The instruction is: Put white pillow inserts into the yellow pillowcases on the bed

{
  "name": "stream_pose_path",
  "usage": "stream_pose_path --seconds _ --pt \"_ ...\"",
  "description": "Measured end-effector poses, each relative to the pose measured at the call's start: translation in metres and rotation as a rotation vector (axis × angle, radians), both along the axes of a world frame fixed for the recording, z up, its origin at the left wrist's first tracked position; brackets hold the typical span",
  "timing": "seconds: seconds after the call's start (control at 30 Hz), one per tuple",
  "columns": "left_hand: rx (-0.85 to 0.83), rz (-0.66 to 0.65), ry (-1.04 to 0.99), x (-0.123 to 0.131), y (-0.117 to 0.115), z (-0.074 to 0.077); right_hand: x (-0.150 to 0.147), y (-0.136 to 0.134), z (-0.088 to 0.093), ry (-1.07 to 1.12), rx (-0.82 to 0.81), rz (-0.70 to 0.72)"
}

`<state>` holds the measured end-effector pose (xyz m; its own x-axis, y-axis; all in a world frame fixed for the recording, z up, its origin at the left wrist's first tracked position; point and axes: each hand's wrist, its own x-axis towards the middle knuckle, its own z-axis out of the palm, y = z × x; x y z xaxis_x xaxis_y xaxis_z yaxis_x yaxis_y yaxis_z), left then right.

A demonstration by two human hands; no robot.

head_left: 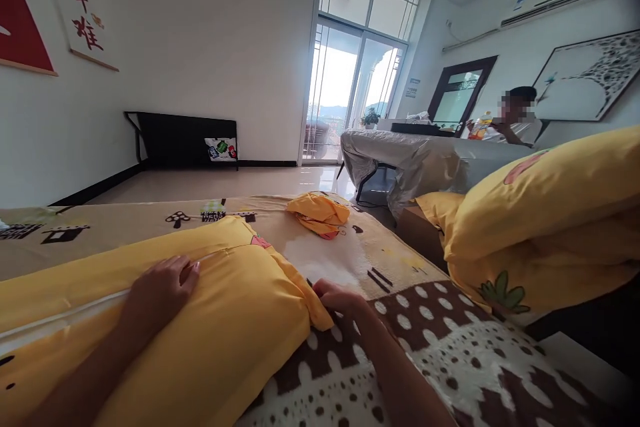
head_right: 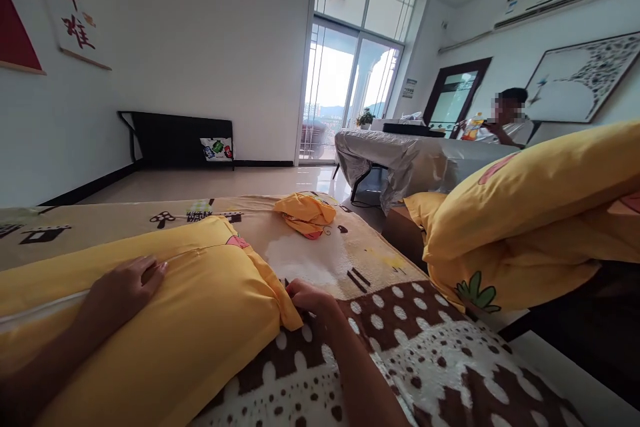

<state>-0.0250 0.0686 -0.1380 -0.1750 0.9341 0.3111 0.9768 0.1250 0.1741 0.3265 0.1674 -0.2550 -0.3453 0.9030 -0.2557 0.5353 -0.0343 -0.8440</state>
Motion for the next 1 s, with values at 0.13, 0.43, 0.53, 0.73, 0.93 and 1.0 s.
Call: stream_pose_path --seconds 0.13,0.43,0.53,0.73,0.93,1.0 --pt "-0.031 0.013 -0.028 -0.003 0.001 -0.001 0.001 -0.002 0.004 0.061 0.021 0.074" --pt "-0.074 0.036 -0.06 -0.005 0.001 0.003 -0.019 0.0 0.014 -0.264 0.328 0.288" --pt "-0.067 0.032 -0.057 -0.006 0.003 0.002 -0.03 0.001 0.007 -0.282 0.434 0.261" --pt "0.375 -0.136 0.082 -0.017 0.002 -0.011 -0.035 0.001 0.001 -0.236 0.537 0.183" --pt "0.588 -0.768 0.423 0.06 -0.045 -0.024 -0.026 0.005 0.021 -0.135 0.46 0.033" --pt "0.41 -0.852 0.469 0.102 -0.058 -0.044 -0.026 0.003 0.024 -0.134 0.445 0.026"
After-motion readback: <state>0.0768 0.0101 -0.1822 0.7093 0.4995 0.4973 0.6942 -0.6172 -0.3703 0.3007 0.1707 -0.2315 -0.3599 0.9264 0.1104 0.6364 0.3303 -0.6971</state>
